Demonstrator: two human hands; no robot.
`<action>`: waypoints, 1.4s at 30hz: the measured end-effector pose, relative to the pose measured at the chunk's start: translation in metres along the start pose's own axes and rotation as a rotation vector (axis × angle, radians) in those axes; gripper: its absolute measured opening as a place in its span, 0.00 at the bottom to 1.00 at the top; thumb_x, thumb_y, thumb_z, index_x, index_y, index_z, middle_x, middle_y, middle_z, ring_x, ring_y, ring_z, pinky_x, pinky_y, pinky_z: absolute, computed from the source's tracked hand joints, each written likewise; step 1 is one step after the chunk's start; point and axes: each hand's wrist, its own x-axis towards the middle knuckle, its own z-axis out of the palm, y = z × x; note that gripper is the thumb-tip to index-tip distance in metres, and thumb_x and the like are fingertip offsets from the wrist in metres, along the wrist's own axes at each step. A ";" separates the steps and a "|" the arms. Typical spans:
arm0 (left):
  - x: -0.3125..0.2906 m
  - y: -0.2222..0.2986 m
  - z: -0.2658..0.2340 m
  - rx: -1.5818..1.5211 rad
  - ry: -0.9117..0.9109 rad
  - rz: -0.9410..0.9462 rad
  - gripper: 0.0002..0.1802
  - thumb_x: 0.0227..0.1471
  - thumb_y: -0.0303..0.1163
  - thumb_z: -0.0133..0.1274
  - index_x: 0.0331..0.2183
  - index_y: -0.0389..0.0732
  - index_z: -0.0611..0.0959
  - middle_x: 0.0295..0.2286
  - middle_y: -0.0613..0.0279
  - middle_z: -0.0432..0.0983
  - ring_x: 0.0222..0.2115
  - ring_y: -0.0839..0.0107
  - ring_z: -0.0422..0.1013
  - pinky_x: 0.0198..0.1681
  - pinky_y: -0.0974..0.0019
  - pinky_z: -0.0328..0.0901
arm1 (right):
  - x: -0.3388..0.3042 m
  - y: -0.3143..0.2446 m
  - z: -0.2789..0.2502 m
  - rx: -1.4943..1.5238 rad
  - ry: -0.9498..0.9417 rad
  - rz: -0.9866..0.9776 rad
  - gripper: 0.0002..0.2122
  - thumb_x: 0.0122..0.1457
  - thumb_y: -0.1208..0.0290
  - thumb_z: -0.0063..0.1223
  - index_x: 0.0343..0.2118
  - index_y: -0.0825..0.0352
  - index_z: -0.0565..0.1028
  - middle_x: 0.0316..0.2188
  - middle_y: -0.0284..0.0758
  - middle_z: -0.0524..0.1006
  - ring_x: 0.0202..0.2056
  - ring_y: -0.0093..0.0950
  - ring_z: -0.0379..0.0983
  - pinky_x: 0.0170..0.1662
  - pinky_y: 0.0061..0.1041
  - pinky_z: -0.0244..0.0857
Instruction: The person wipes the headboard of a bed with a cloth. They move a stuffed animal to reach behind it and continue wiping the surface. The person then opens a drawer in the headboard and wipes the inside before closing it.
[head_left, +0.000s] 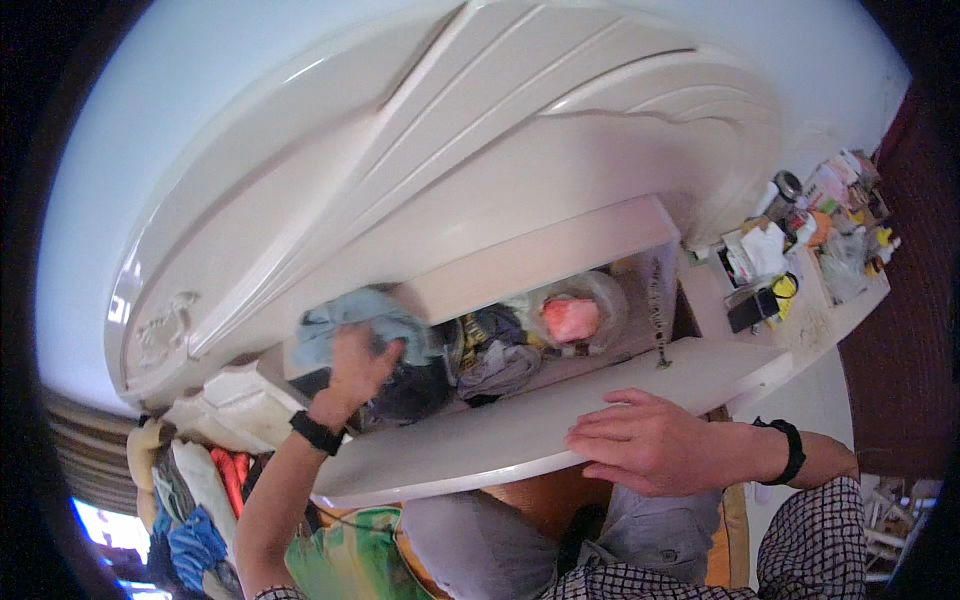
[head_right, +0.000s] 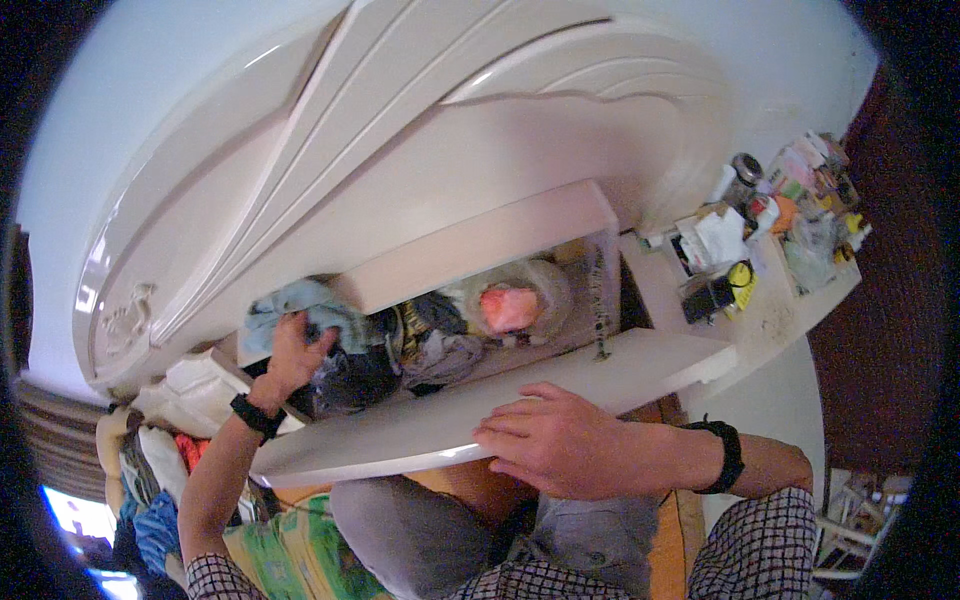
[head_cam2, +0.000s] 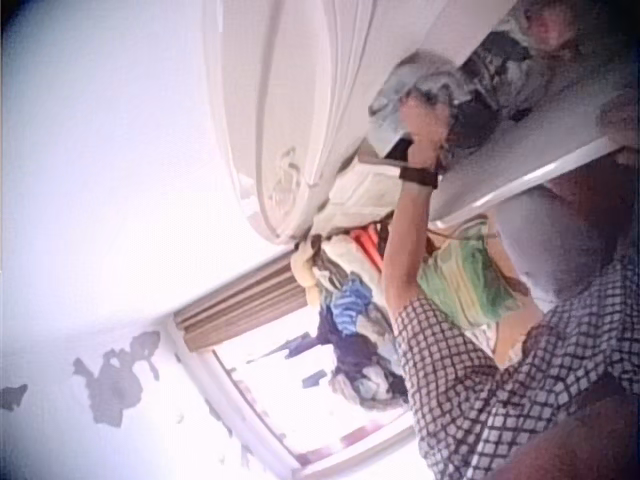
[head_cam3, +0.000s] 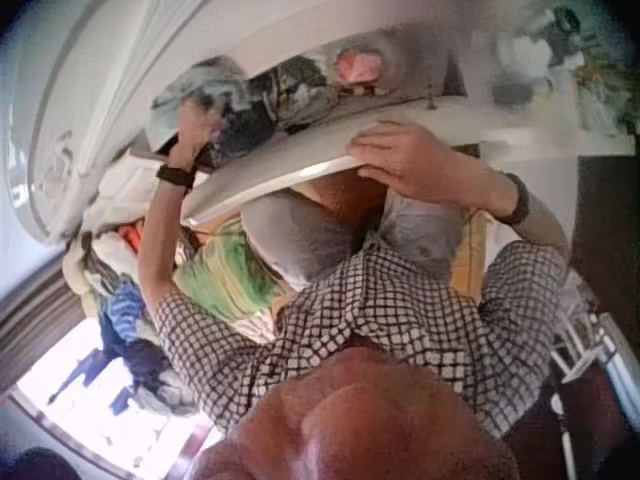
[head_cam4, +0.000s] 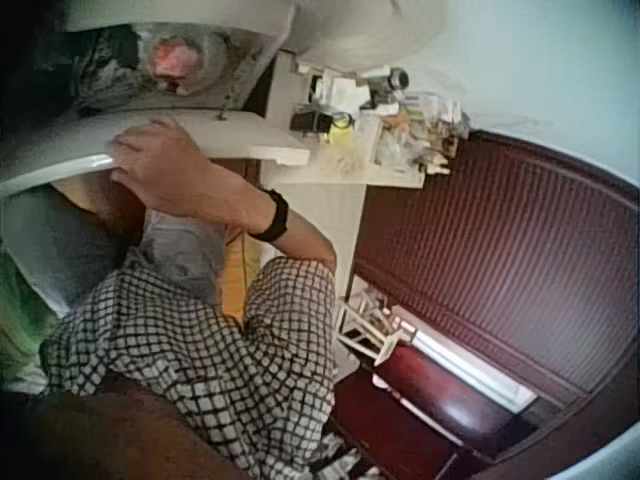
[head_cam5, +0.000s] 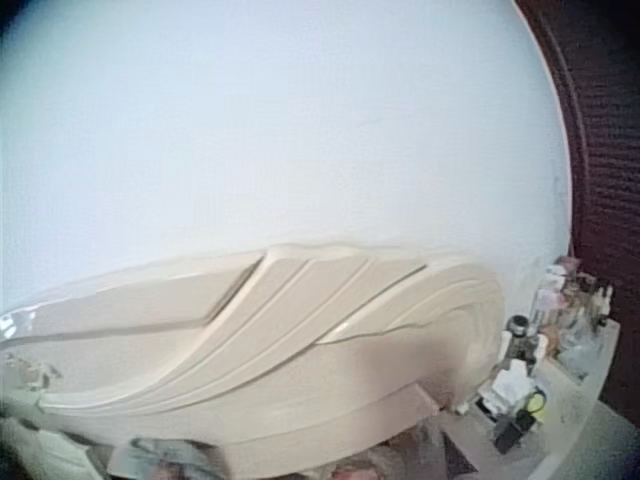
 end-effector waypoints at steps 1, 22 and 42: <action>0.014 0.027 0.009 -0.060 0.047 0.090 0.23 0.47 0.41 0.62 0.39 0.31 0.82 0.41 0.37 0.76 0.44 0.39 0.70 0.50 0.47 0.66 | -0.002 0.000 0.001 -0.009 0.017 -0.006 0.17 0.60 0.63 0.57 0.49 0.67 0.74 0.46 0.38 0.78 0.50 0.33 0.75 0.55 0.42 0.66; 0.188 0.320 0.090 -0.222 0.043 0.710 0.22 0.48 0.34 0.62 0.43 0.32 0.81 0.44 0.47 0.77 0.46 0.52 0.71 0.52 0.54 0.66 | -0.082 0.073 -0.109 0.523 0.613 0.586 0.26 0.59 0.70 0.63 0.59 0.72 0.70 0.54 0.43 0.76 0.55 0.31 0.73 0.59 0.31 0.66; 0.144 0.329 -0.027 -0.966 -0.298 0.412 0.31 0.55 0.32 0.63 0.58 0.33 0.73 0.50 0.55 0.76 0.49 0.71 0.72 0.55 0.65 0.66 | -0.051 0.180 -0.101 0.984 1.133 0.547 0.20 0.60 0.79 0.56 0.57 0.69 0.71 0.47 0.36 0.78 0.47 0.26 0.75 0.54 0.30 0.69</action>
